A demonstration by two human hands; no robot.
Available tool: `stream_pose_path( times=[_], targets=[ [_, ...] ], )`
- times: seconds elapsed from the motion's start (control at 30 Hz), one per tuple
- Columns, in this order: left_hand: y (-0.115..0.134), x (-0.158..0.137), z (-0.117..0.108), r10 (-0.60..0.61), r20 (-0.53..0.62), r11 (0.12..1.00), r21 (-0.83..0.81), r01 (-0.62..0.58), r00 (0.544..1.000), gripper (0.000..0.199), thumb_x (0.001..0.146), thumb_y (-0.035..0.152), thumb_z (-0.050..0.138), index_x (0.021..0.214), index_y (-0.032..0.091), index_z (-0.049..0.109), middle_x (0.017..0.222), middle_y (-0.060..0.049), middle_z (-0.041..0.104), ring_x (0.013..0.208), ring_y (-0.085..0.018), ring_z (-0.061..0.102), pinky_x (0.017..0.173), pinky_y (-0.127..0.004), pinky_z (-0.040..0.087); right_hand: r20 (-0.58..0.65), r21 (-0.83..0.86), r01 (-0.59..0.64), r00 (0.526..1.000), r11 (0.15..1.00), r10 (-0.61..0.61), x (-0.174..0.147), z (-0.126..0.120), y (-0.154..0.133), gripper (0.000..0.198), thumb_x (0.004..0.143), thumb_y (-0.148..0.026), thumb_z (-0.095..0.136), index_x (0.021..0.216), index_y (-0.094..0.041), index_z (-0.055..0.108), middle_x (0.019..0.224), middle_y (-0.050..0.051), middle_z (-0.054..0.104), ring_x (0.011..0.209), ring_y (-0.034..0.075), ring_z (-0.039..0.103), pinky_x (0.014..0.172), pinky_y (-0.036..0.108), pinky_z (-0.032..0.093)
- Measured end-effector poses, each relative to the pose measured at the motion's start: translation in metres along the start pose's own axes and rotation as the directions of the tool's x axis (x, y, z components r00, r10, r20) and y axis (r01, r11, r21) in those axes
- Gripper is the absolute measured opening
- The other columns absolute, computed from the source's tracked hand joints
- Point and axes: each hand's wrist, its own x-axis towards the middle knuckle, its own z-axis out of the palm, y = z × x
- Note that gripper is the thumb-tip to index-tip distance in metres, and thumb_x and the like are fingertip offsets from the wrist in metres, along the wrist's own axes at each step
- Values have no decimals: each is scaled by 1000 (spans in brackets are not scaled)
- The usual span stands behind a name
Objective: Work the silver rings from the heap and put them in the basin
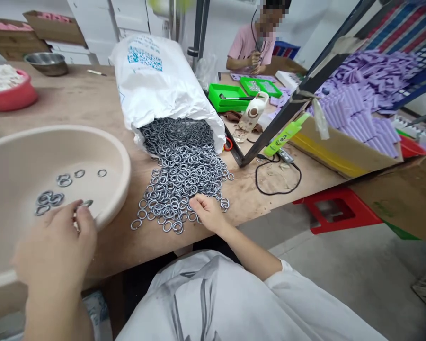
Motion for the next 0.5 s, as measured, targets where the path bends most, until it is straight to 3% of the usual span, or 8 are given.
stream_pose_path(
  times=[0.1, 0.2, 0.27, 0.33, 0.4, 0.5],
  targets=[
    [8, 13, 2, -46, -202, 994, 83, 64, 978, 57, 85, 48, 46, 142, 47, 52, 137, 0, 64, 117, -47, 61, 84, -67, 46, 133, -147, 84, 989, 986, -65, -6, 0, 0, 46, 94, -60, 50, 73, -20, 55, 65, -4, 55, 61, 11, 48, 59, 24, 30],
    [8, 3, 12, 124, -308, 988, -45, -145, 943, 59, 84, 39, 53, 142, 43, 52, 137, -4, 64, 121, -41, 60, 96, -62, 47, 371, -383, 293, 917, 876, -144, -15, 6, 0, 40, 85, -60, 66, 94, -21, 65, 90, 2, 71, 78, 15, 62, 64, 25, 35],
    [10, -13, 23, 243, -359, 944, -126, -305, 901, 58, 84, 31, 56, 140, 46, 52, 129, -4, 67, 117, -35, 64, 99, -57, 48, 477, -518, 393, 870, 760, -125, -20, 12, 2, 32, 88, -51, 66, 99, -21, 66, 99, 4, 72, 84, 18, 64, 65, 26, 37],
    [15, -30, 38, 312, -323, 898, -206, -388, 894, 49, 84, 27, 58, 130, 44, 59, 115, -3, 72, 107, -32, 67, 97, -53, 51, 516, -606, 428, 853, 671, -78, -22, 16, 3, 18, 93, -37, 61, 98, -21, 66, 101, 6, 71, 85, 18, 64, 64, 26, 37],
    [23, -43, 53, 341, -232, 870, -290, -399, 911, 31, 87, 26, 59, 115, 35, 67, 104, -4, 74, 99, -28, 69, 93, -48, 53, 507, -631, 413, 860, 657, -54, -20, 18, 5, 12, 93, -27, 56, 98, -20, 65, 102, 6, 70, 85, 18, 63, 62, 27, 37],
    [35, -51, 71, 292, -62, 857, -427, -290, 954, 18, 92, 30, 55, 102, 24, 69, 100, -6, 73, 94, -22, 69, 87, -38, 53, 388, -517, 292, 918, 804, -83, -14, 14, 2, 9, 92, -24, 57, 92, -19, 64, 95, 6, 67, 84, 18, 60, 63, 27, 37]
  ],
)
